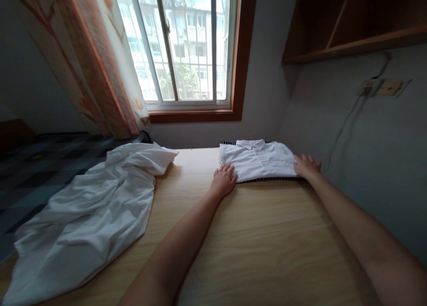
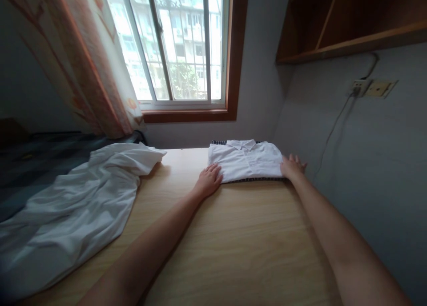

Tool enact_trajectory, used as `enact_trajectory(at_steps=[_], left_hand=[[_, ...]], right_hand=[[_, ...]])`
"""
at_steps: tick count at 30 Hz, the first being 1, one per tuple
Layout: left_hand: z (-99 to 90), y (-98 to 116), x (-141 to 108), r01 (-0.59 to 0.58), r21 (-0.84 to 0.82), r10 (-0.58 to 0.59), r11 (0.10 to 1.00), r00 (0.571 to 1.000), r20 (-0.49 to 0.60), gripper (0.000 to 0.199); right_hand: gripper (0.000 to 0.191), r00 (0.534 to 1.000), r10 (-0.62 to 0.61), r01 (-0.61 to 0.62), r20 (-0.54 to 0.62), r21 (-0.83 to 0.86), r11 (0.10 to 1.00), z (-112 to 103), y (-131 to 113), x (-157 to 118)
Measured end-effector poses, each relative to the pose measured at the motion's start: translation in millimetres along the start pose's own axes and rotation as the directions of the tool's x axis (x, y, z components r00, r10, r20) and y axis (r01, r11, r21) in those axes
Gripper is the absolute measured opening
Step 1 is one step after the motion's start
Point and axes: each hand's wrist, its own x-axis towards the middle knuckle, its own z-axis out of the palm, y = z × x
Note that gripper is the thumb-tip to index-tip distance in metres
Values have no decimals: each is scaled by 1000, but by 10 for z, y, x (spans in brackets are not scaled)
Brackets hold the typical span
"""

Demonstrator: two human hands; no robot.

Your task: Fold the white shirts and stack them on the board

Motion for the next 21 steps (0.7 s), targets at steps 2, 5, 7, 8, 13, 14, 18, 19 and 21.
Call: enact_trajectory(at_steps=[2,5,7,8,13,14,18,19,21], left_hand=[[9,6,9,5,10,-5,1000,1000,-25,48],[12,43,0,-2,54,5,999,998,-59,47],[5,72,-23,43,86,-35,995,996,-84,46],[-4,83,-40,72,96,-64,993,994,-90,45],[-155,82,-201,92,98,-86,991,994,-65,41],[-211,70,-255,80,97,-74,992,995,-62,40],[-503,-42,-536,54,99,-48,994,997,-62,40],[-586,-92,-617,50,102,-45,994,997,-58,39],[-755,-222,-782,48,119,-43,992,998,-49,36]], right_hand=[[53,988,-144,144,-62,-4,990,-118,-246,-196],[56,940,-339,340,-26,62,938,-177,-724,-575],[59,920,-384,373,75,129,919,-155,-1017,-837],[61,926,-360,344,115,141,928,-143,-1136,-956],[52,951,-273,246,147,179,953,-283,-1475,-1376],[51,935,-329,300,135,197,933,-341,-1522,-1447],[49,827,-556,528,83,228,818,-483,-1727,-1790],[51,810,-581,553,76,232,800,-479,-1773,-1879],[55,795,-603,574,65,239,783,-429,-1843,-2030]])
